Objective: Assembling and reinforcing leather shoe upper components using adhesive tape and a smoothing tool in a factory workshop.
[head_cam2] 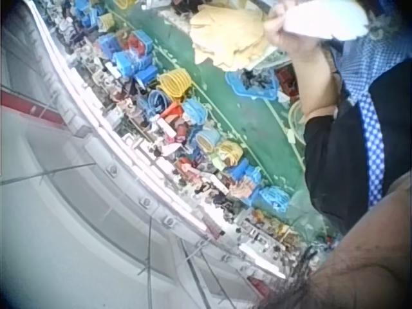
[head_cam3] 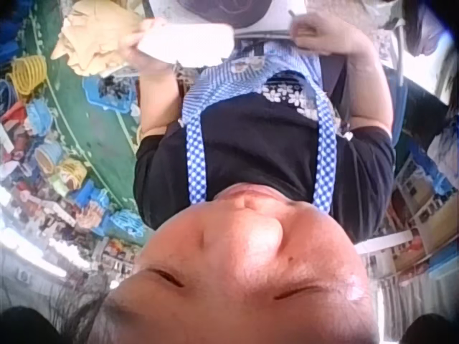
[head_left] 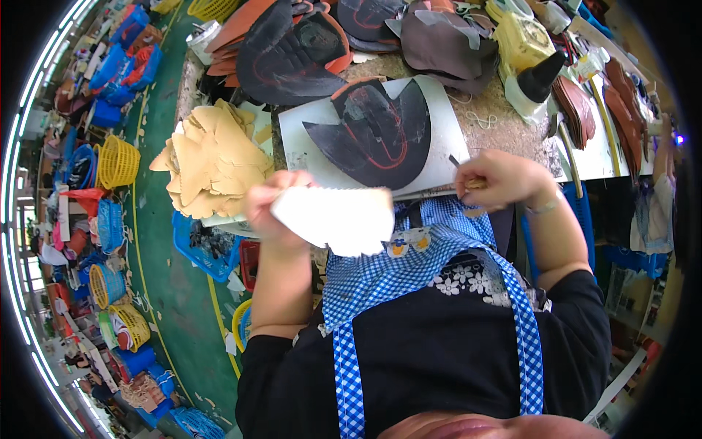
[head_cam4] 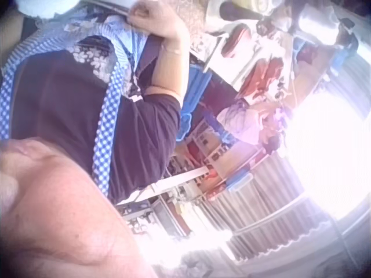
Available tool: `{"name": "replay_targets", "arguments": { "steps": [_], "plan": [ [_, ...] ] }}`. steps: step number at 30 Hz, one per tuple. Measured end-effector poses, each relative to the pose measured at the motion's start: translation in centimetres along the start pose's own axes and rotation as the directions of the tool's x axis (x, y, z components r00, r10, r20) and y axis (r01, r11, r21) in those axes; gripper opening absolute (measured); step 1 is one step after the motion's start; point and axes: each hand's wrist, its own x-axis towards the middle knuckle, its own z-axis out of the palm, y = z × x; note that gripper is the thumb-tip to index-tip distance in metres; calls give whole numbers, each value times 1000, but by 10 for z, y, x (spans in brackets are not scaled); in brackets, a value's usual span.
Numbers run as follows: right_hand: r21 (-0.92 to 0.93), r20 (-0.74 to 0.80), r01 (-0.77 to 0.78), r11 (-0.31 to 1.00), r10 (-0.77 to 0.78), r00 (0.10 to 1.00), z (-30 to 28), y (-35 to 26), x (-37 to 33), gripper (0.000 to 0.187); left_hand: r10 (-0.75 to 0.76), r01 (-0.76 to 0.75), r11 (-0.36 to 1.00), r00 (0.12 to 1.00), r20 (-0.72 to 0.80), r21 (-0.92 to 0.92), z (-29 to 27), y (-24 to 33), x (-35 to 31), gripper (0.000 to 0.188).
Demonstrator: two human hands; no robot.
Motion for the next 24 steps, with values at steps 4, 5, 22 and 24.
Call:
{"name": "replay_targets", "arguments": {
  "steps": [4,5,22,24],
  "plan": [
    [-322,-423,426,845,-532,734,12,-20,-7,67,52,-38,728,999,-1,684,30,-1,3,16],
    [-300,-434,507,808,-589,682,20,-36,1,68,84,-81,614,996,37,785,38,-15,4,17],
    [-379,-787,538,753,-568,241,41,-35,58,48,318,-120,497,947,-51,859,18,-46,19,18],
    [-197,-868,453,870,-369,332,38,-33,57,30,314,-175,507,949,9,844,14,-48,18,15]
  ]
}}
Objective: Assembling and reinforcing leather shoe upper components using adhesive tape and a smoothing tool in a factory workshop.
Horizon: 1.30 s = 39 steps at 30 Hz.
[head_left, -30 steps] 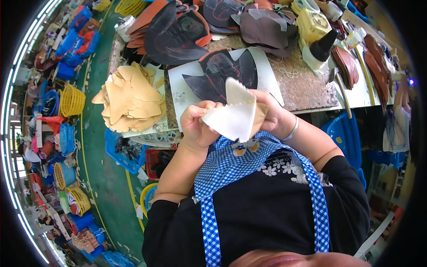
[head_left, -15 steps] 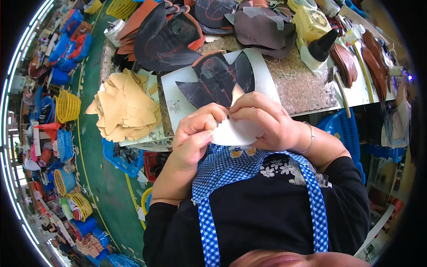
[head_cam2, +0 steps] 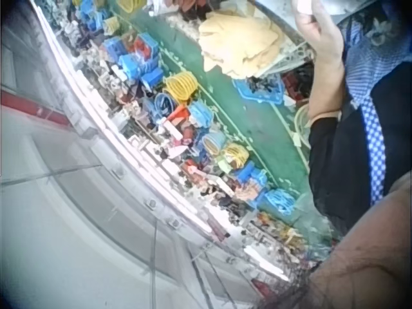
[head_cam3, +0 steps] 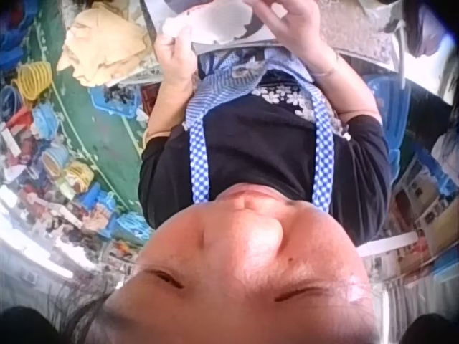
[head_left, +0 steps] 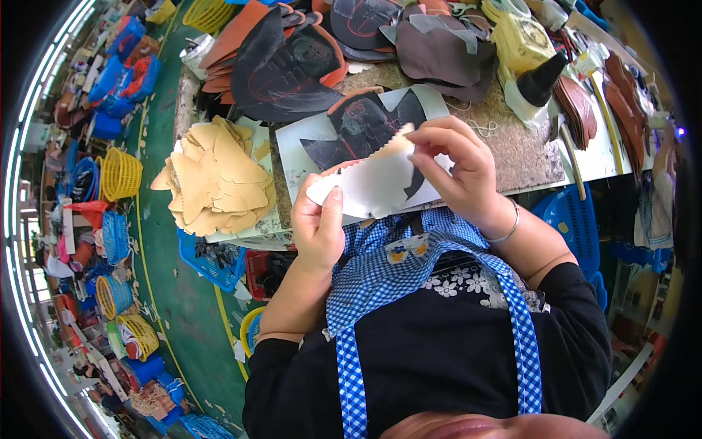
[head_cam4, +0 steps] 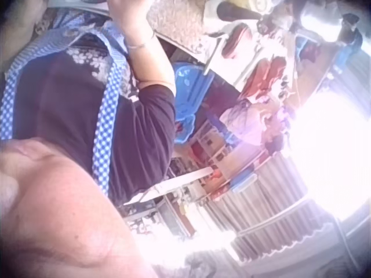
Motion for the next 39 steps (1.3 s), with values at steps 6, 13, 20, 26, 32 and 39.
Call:
{"name": "replay_targets", "arguments": {
  "steps": [6,13,20,26,32,39],
  "plan": [
    [-102,34,146,984,-143,989,17,0,4,17,-2,-6,998,991,134,59,4,3,-2,12],
    [-145,76,187,972,-177,981,19,2,4,12,-108,123,987,984,142,-102,4,5,-1,15],
    [-76,31,-47,996,49,998,21,-4,-2,8,-95,134,971,977,193,-200,2,-3,-3,19],
    [750,186,-538,384,658,729,15,23,-8,14,-230,234,767,970,85,-598,-11,-17,12,28],
    [-47,432,-540,840,505,748,-53,40,-23,19,-258,228,692,964,61,-685,-21,-14,17,22],
    [-202,446,-199,959,271,853,-92,-7,-19,37,56,-101,979,969,241,177,-8,3,16,11]
  ]
}}
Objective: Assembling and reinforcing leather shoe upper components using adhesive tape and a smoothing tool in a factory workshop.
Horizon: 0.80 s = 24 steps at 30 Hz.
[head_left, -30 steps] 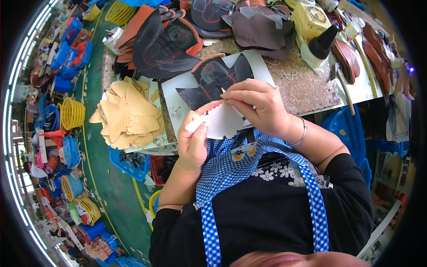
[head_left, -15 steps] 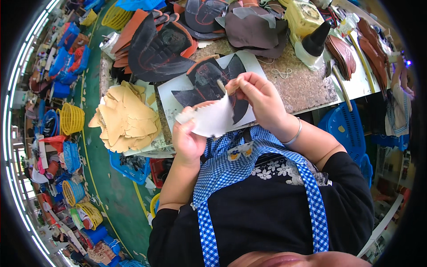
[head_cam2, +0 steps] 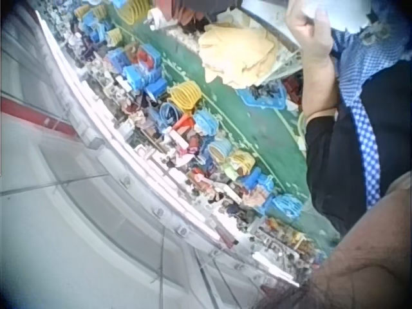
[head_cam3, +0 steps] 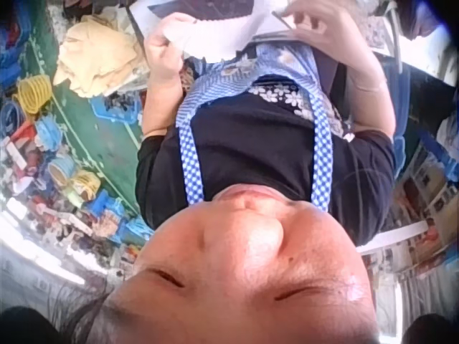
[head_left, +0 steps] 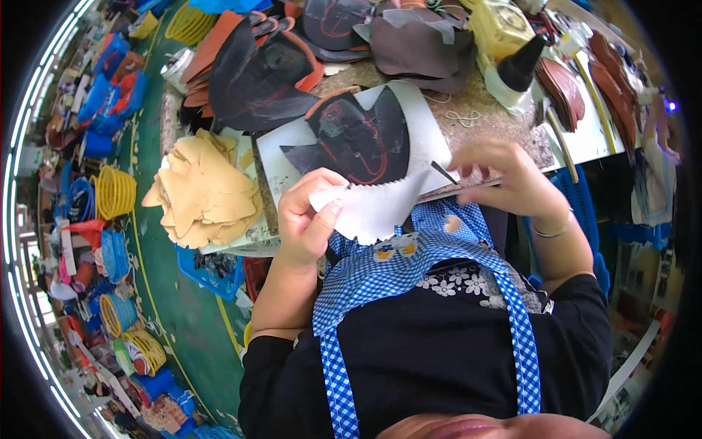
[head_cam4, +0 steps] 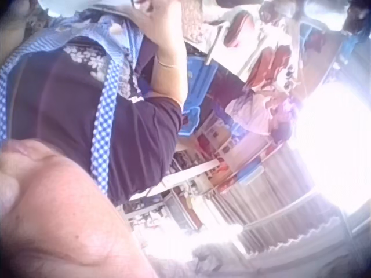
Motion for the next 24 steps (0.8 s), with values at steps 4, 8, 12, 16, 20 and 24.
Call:
{"name": "replay_targets", "arguments": {
  "steps": [4,8,12,16,20,24],
  "plan": [
    [39,-199,330,943,-316,928,41,-17,38,47,0,-28,990,980,199,136,17,7,13,9],
    [318,-92,45,947,-16,996,51,-17,45,16,-89,36,982,953,291,183,17,4,12,10],
    [188,-266,77,979,-25,964,23,17,30,9,-164,146,960,985,-55,-239,-5,3,3,25],
    [-104,320,286,953,-240,916,1,34,-9,23,-79,-26,799,986,-147,-601,-33,9,6,26],
    [63,90,-264,962,258,962,5,8,-3,39,145,-182,970,966,-215,-159,-22,7,10,47],
    [345,-259,241,907,-154,954,54,-6,38,46,195,-285,843,953,233,456,9,15,21,78]
  ]
}}
